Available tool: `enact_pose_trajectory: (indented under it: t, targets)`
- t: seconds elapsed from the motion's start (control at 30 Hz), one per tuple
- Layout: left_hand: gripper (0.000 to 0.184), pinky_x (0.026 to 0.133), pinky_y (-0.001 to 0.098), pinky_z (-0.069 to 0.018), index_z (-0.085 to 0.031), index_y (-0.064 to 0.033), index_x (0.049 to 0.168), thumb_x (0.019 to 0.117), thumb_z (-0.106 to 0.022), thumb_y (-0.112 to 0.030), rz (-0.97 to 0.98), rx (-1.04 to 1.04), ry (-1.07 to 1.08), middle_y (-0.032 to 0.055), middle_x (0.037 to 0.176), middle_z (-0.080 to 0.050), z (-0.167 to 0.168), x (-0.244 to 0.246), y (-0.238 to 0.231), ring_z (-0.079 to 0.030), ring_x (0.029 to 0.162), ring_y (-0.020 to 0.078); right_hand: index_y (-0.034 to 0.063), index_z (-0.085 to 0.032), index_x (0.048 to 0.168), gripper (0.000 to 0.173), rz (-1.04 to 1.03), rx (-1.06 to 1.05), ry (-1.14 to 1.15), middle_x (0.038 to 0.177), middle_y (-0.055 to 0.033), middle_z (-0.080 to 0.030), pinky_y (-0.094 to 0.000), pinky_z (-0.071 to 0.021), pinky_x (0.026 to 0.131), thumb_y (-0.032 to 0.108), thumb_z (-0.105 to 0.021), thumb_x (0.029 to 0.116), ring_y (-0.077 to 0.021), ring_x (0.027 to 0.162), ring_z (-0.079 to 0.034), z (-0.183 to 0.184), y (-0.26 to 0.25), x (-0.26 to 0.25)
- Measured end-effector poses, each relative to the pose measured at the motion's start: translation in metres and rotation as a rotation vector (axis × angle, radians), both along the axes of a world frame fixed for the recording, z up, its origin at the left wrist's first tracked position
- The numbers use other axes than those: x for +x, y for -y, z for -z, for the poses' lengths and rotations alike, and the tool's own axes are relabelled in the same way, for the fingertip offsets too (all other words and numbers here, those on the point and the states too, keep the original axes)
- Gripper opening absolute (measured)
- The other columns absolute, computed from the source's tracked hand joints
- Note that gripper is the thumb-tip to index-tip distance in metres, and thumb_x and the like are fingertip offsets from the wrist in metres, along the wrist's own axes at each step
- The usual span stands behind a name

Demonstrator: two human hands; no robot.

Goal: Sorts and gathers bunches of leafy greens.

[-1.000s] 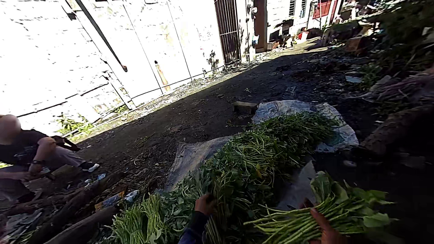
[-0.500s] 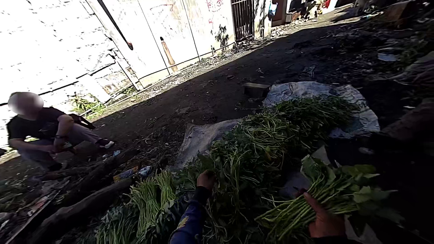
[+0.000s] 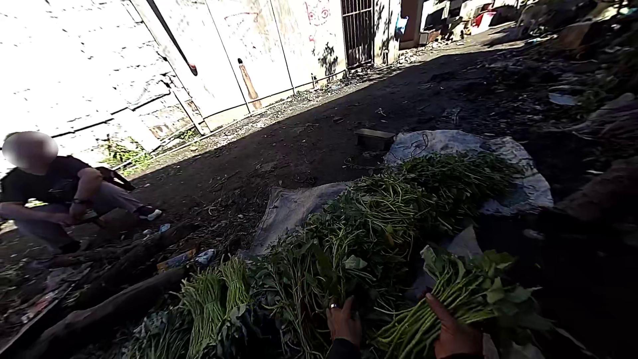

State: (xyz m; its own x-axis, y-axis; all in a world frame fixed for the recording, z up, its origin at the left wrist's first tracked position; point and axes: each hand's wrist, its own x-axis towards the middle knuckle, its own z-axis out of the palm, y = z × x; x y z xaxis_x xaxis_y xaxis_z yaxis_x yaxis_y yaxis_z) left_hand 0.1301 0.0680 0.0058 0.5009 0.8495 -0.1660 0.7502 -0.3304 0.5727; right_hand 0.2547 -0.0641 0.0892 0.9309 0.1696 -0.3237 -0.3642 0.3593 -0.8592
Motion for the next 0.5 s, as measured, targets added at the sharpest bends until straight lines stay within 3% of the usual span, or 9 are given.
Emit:
enact_pose_trajectory:
  t: [0.07,0.13,0.17,0.23,0.3,0.33,0.4,0.5]
  targets:
    - [0.055,0.111,0.0608,-0.0390,-0.047,-0.0356,0.154,0.1001,-0.062,-0.035,-0.006,-0.086,-0.395,0.0235,0.160,-0.039,0.007,0.022,-0.025,-0.038,0.144,0.0474,-0.0085,-0.053,0.123,0.032,0.006,-0.015,-0.013,0.089,-0.0095,-0.074,-0.0279,-0.0631,0.075,-0.012,-0.064,0.0925,-0.0141,0.077,-0.074,0.000,-0.004,-0.005]
    - [0.050,0.114,0.0608,-0.0359,-0.048,-0.0288,0.154,0.1047,-0.054,-0.034,0.013,-0.083,-0.440,0.0163,0.157,-0.047,0.006,0.026,-0.034,-0.043,0.145,0.0403,-0.0096,-0.052,0.123,0.035,-0.001,-0.043,-0.009,0.088,-0.0098,-0.074,-0.0274,-0.0627,0.077,-0.013,-0.064,0.0908,-0.0135,0.078,-0.074,0.004,0.002,-0.008]
    - [0.044,0.114,0.0581,-0.0364,-0.055,-0.0203,0.149,0.1063,-0.052,-0.030,0.029,-0.049,-0.357,0.0151,0.151,-0.054,-0.002,0.021,-0.031,-0.049,0.140,0.0378,-0.0103,-0.051,0.124,0.037,-0.013,-0.059,-0.012,0.088,-0.0104,-0.074,-0.0275,-0.0623,0.077,-0.013,-0.065,0.0901,-0.0135,0.078,-0.073,0.006,0.005,-0.008]
    - [0.031,0.108,0.0552,-0.0453,-0.068,0.0027,0.127,0.1018,-0.055,-0.008,0.082,0.067,0.036,0.0244,0.127,-0.068,-0.026,0.005,-0.015,-0.063,0.122,0.0412,-0.0101,-0.048,0.126,0.040,-0.044,-0.086,-0.025,0.089,-0.0098,-0.073,-0.0272,-0.0618,0.077,-0.013,-0.065,0.0900,-0.0127,0.078,-0.073,0.005,0.010,-0.006]
    - [0.025,0.089,0.0469,-0.0594,-0.064,0.0138,0.116,0.0947,-0.056,0.003,0.155,0.135,0.462,0.0240,0.105,-0.072,-0.052,-0.016,0.008,-0.073,0.094,0.0335,-0.0097,-0.050,0.125,0.039,-0.077,-0.087,-0.027,0.089,-0.0097,-0.074,-0.0276,-0.0625,0.077,-0.013,-0.066,0.0888,-0.0135,0.077,-0.073,0.008,0.009,-0.004]
    - [0.029,0.080,0.0402,-0.0615,-0.058,0.0163,0.119,0.0920,-0.055,0.006,0.180,0.117,0.627,0.0212,0.101,-0.072,-0.064,-0.025,0.018,-0.073,0.084,0.0252,-0.0095,-0.050,0.125,0.040,-0.093,-0.087,-0.037,0.088,-0.0104,-0.074,-0.0284,-0.0628,0.076,-0.014,-0.066,0.0884,-0.0148,0.076,-0.073,0.010,0.007,-0.004]
    - [0.044,0.076,0.0341,-0.0610,-0.043,0.0185,0.134,0.0916,-0.052,0.008,0.216,-0.002,0.763,0.0180,0.102,-0.070,-0.080,-0.041,0.031,-0.071,0.081,0.0161,-0.0087,-0.051,0.126,0.041,-0.143,-0.106,-0.077,0.090,-0.0121,-0.074,-0.0302,-0.0629,0.074,-0.013,-0.068,0.0883,-0.0168,0.076,-0.074,0.014,0.000,-0.010]
    - [0.050,0.080,0.0393,-0.0604,-0.044,0.0163,0.140,0.0922,-0.055,0.007,0.281,-0.033,0.628,0.0186,0.103,-0.073,-0.086,-0.061,0.039,-0.073,0.087,0.0220,-0.0091,-0.050,0.129,0.046,-0.289,-0.145,-0.156,0.092,-0.0155,-0.074,-0.0338,-0.0628,0.074,-0.011,-0.070,0.0878,-0.0207,0.078,-0.074,0.018,-0.011,-0.032]
